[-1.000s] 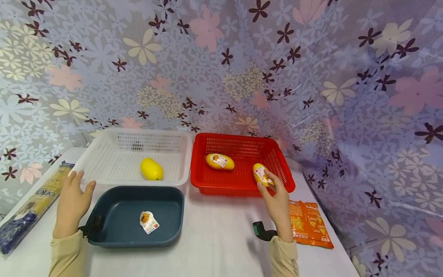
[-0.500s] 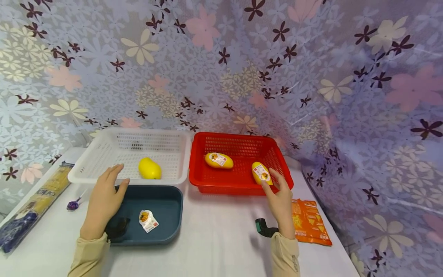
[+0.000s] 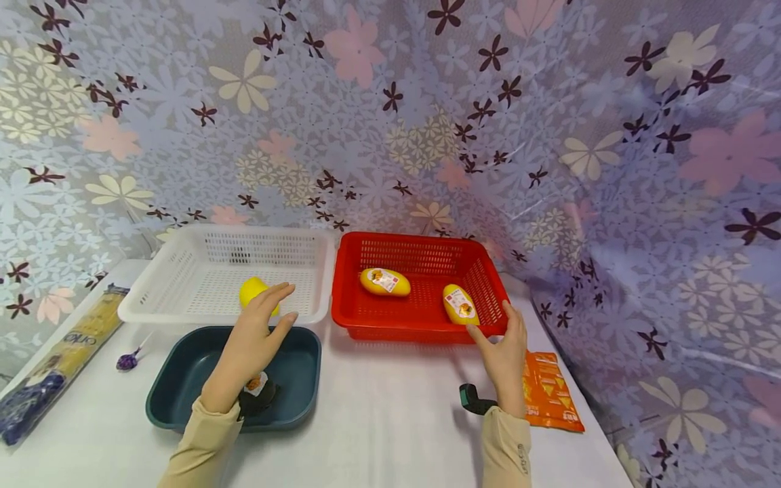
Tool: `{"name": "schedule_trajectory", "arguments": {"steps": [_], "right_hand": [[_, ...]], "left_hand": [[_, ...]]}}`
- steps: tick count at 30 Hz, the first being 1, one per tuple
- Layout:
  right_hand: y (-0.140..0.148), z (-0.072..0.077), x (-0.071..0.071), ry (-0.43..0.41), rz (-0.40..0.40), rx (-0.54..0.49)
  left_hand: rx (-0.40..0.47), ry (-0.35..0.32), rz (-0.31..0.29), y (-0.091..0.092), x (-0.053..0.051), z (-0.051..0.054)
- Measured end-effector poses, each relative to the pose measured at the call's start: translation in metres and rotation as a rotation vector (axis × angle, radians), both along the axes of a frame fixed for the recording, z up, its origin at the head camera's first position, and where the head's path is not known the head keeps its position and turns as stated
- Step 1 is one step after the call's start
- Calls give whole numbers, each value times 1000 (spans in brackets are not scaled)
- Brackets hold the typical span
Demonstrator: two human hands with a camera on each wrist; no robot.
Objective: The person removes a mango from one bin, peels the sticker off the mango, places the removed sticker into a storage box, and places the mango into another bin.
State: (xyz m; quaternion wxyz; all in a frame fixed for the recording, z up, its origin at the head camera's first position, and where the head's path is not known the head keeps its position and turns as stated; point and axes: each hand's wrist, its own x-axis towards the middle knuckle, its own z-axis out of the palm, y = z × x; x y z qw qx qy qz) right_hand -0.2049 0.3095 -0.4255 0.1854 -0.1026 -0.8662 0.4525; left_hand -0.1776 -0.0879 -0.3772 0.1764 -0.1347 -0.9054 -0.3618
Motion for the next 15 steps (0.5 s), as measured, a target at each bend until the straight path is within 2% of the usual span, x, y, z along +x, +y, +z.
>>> {"name": "schedule_trajectory", "arguments": {"steps": [5, 8, 15], "right_hand": [[4, -6, -2, -66, 15, 16], [6, -10, -4, -65, 18, 31], [10, -14, -7, -69, 4, 45]], "left_hand": [[67, -1, -61, 16, -11, 4], [107, -2, -119, 25, -20, 3], [200, -94, -235, 42, -42, 4]]}}
